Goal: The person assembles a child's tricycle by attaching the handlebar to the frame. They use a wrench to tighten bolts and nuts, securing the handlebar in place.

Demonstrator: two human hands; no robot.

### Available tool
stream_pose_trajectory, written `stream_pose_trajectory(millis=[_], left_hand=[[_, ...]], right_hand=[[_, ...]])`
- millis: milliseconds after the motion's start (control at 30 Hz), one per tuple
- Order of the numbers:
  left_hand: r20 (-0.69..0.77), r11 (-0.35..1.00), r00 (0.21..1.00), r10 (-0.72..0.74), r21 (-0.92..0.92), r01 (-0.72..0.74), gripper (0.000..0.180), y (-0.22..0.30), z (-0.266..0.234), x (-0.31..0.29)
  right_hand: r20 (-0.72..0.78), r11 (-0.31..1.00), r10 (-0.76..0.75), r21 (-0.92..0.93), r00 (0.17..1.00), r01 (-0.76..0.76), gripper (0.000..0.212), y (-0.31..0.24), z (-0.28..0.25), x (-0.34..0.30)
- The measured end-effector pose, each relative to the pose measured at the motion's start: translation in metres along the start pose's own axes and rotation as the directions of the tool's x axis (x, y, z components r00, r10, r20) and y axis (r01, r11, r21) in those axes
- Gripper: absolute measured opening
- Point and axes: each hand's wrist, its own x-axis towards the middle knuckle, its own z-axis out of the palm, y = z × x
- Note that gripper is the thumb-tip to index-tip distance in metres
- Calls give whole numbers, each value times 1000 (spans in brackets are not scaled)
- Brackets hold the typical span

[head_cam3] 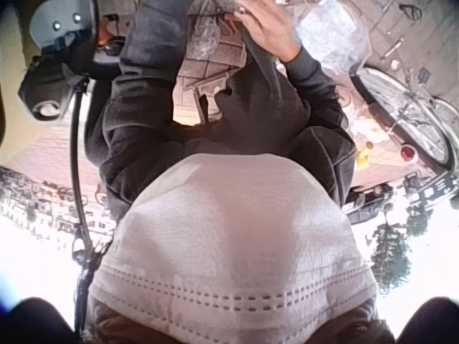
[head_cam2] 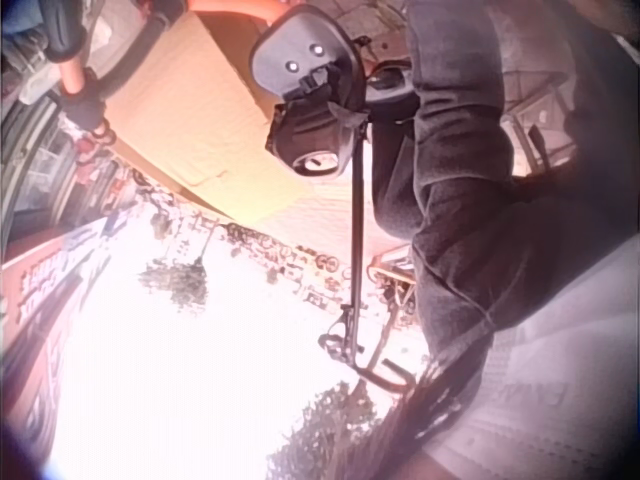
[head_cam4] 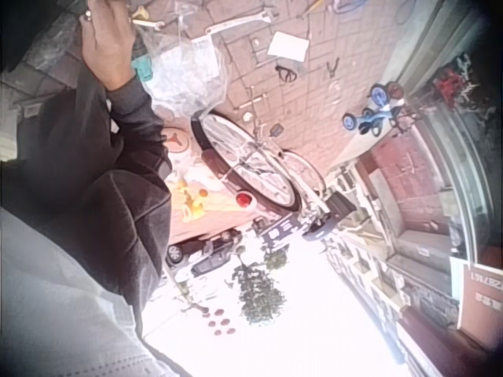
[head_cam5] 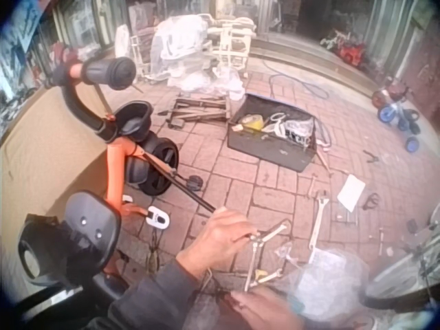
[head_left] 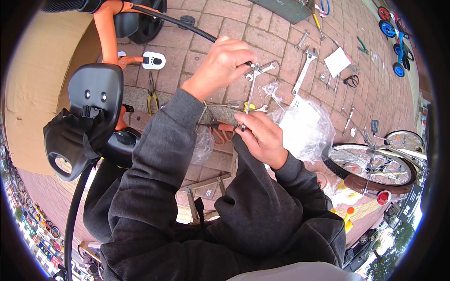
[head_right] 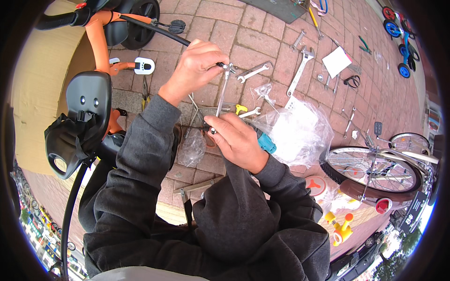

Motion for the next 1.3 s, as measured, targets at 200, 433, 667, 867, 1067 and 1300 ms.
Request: stream_pose_trajectory(millis=[200,433,667,867,1067,1300], left_hand=[[11,1000,1000,-9,0,9,19,1,-2,1],[-13,1000,1000,11,-2,-11,20,1,-1,2],[1,999,1000,-16,31,16,20,2,-4,3],[-39,1000,999,20,17,-19,20,3,-3,2],[11,1000,1000,-1,28,1,19,3,-4,-2],[13,1000,1000,-17,-16,17,18,6,-5,-10]], right_hand=[[-418,986,-106,-163,902,40,19,9,-65,74],[-399,908,393,311,828,-281,22,97,-58,82],[-221,804,545,412,809,-429,47,74,-4,-2],[-113,971,234,67,966,-228,46,24,3,-28],[55,978,-143,-144,988,149,36,-6,-9,5],[-282,995,-46,-97,958,19,17,2,-48,70]])
